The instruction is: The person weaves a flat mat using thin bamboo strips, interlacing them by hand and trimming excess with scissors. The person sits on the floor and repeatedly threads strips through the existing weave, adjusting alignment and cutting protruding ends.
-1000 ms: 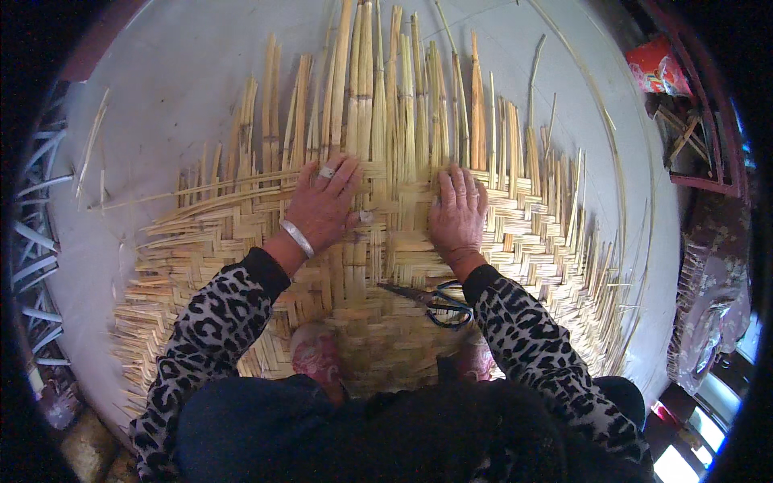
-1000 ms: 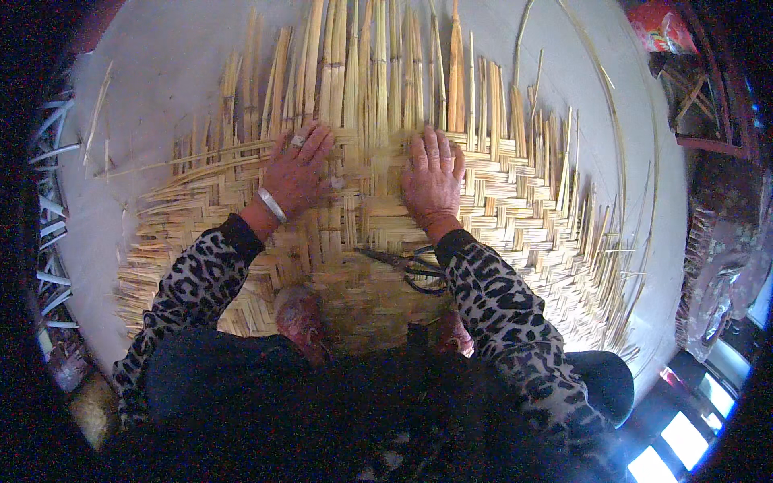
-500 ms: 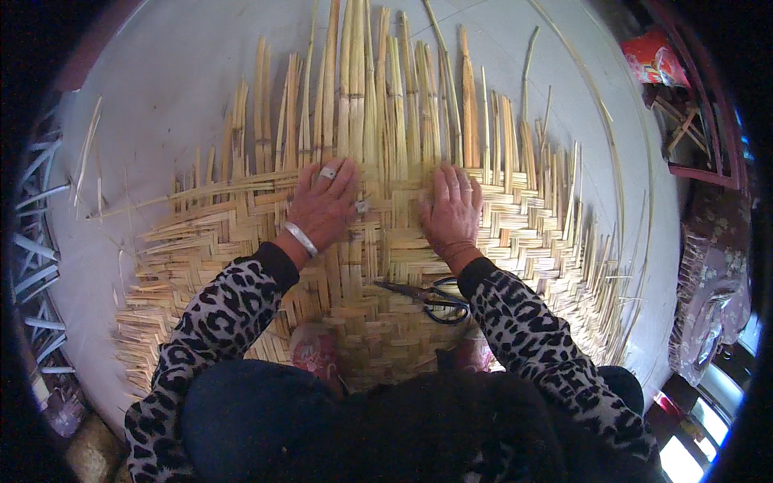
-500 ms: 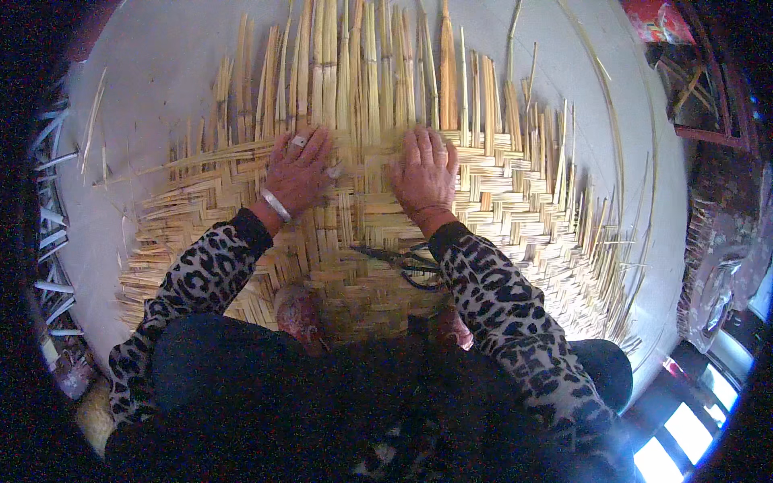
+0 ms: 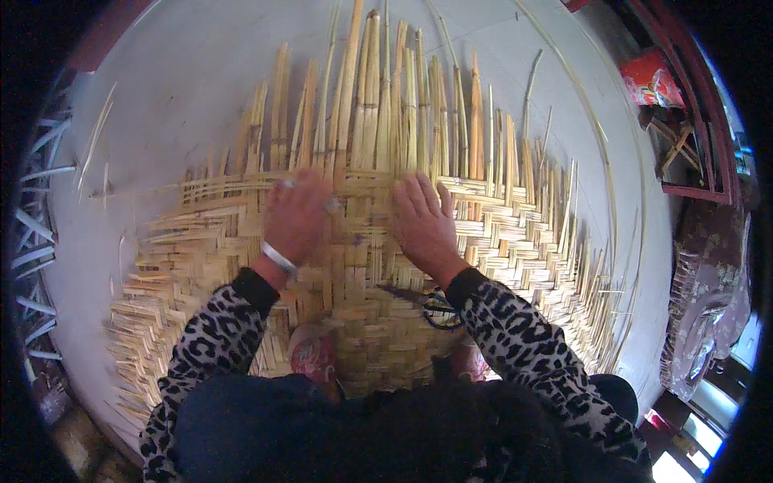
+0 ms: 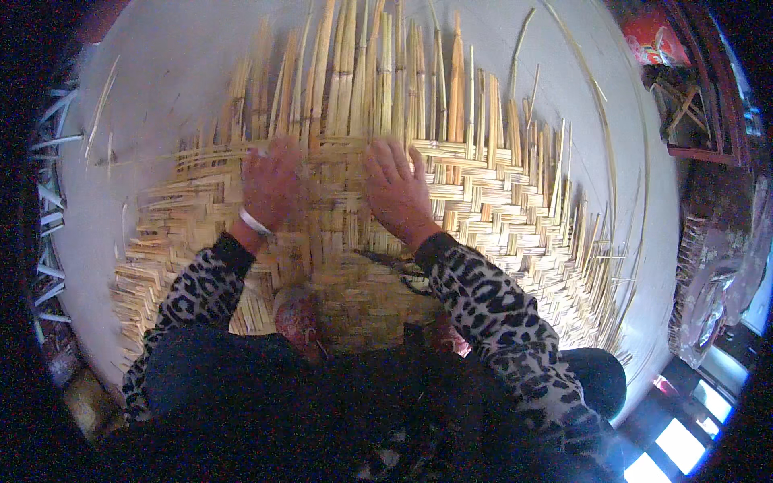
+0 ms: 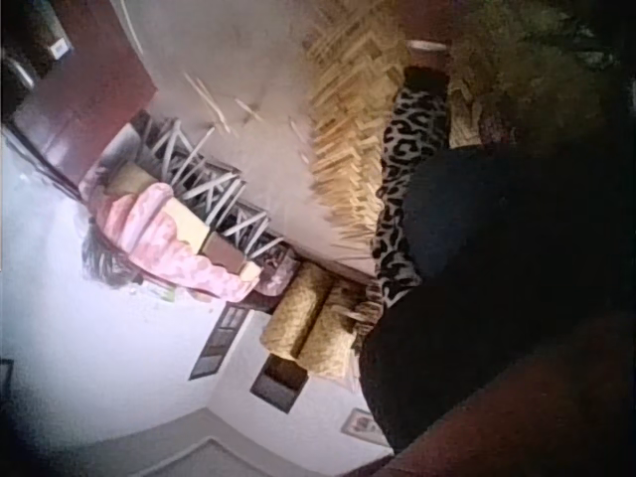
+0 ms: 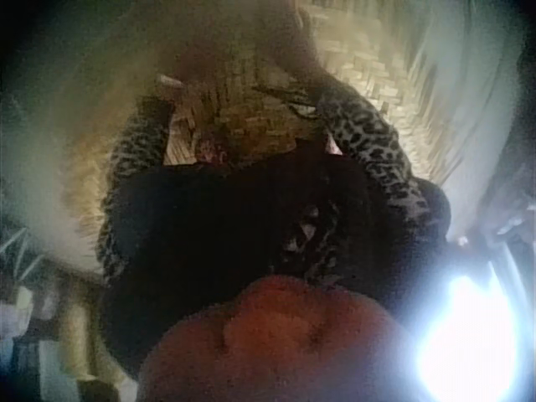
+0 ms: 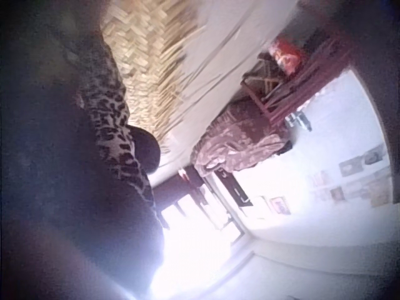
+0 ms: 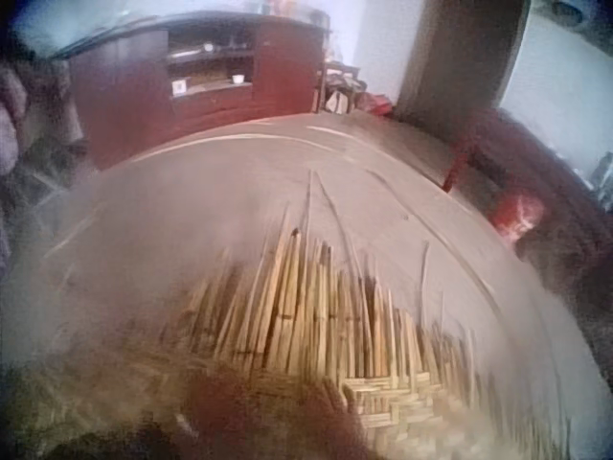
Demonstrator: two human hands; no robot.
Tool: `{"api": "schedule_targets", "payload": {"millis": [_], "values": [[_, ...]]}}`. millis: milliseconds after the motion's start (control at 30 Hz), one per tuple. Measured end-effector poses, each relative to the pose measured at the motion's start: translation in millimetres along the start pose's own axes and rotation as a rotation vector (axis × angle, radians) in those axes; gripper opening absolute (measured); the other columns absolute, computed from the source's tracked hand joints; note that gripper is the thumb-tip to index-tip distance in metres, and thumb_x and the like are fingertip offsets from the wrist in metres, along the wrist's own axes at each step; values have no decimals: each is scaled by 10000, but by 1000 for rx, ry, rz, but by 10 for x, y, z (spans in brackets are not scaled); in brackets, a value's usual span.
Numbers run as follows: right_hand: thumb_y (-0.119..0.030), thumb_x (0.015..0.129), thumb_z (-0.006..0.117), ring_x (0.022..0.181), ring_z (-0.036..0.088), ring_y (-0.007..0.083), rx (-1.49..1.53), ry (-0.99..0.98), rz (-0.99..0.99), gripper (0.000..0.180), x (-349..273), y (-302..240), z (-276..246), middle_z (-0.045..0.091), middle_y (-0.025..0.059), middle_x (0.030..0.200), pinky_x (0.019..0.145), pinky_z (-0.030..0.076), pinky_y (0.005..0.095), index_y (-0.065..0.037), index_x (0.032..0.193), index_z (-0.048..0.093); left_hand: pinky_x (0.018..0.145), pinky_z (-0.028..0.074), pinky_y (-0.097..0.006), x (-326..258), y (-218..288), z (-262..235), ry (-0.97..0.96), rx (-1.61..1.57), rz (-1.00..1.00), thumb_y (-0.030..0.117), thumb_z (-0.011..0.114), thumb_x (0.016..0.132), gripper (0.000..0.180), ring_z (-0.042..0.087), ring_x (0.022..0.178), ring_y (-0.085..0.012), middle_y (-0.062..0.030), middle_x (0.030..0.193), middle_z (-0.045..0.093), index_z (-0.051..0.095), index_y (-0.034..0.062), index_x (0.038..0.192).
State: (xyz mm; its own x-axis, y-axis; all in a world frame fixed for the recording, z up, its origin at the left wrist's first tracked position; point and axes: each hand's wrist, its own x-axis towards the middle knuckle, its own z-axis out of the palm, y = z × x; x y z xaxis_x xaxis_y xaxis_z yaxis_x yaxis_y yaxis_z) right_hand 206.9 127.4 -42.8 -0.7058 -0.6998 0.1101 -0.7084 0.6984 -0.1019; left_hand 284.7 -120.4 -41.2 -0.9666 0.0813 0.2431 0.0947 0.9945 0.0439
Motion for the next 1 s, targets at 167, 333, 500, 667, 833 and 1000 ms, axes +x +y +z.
{"api": "schedule_targets", "payload": {"millis": [167,333,500,667,833,1000], "values": [[-344,874,597,1387,336,286,111,-69,-66,614,282,-183,4,405,128,1469,1144,224,469,-35,1382,441,939,402,-476,199,-527,-113,-273,-21,-214,268,558,875,252,566,1101,-306,-92,1149,628,619,109,1062],[-381,881,574,1363,360,279,-9,-57,-51,586,305,-256,64,449,116,1429,1124,260,471,-43,1351,479,800,466,-516,456,-754,-177,-585,-167,-232,323,545,877,254,639,900,-360,-145,918,677,647,97,934],[-390,890,571,1356,375,299,6,-83,-74,626,278,-284,85,435,165,1435,1127,253,464,2,1362,449,735,489,-524,451,-787,-188,-620,-274,-212,320,538,894,256,628,854,-396,-179,850,655,631,82,905],[-381,867,610,1327,397,317,-24,-107,-97,624,293,-307,-1,456,178,1398,1091,309,466,0,1339,464,727,497,-499,437,-837,-96,-584,-269,-167,335,556,862,260,628,842,-388,-146,862,669,661,100,826],[-399,811,672,1166,478,315,24,-68,-138,646,431,-306,-71,529,150,1177,969,391,448,-54,1325,488,725,496,-503,441,-927,-140,-643,-317,-221,353,561,864,274,627,825,-389,-140,847,669,660,102,823],[-416,793,686,1053,503,299,-1,-72,-149,652,541,-359,-105,539,123,1053,859,424,421,-88,1324,497,732,500,-501,468,-810,-229,-619,-220,-224,344,559,863,275,631,833,-393,-143,854,674,668,95,821]]}}
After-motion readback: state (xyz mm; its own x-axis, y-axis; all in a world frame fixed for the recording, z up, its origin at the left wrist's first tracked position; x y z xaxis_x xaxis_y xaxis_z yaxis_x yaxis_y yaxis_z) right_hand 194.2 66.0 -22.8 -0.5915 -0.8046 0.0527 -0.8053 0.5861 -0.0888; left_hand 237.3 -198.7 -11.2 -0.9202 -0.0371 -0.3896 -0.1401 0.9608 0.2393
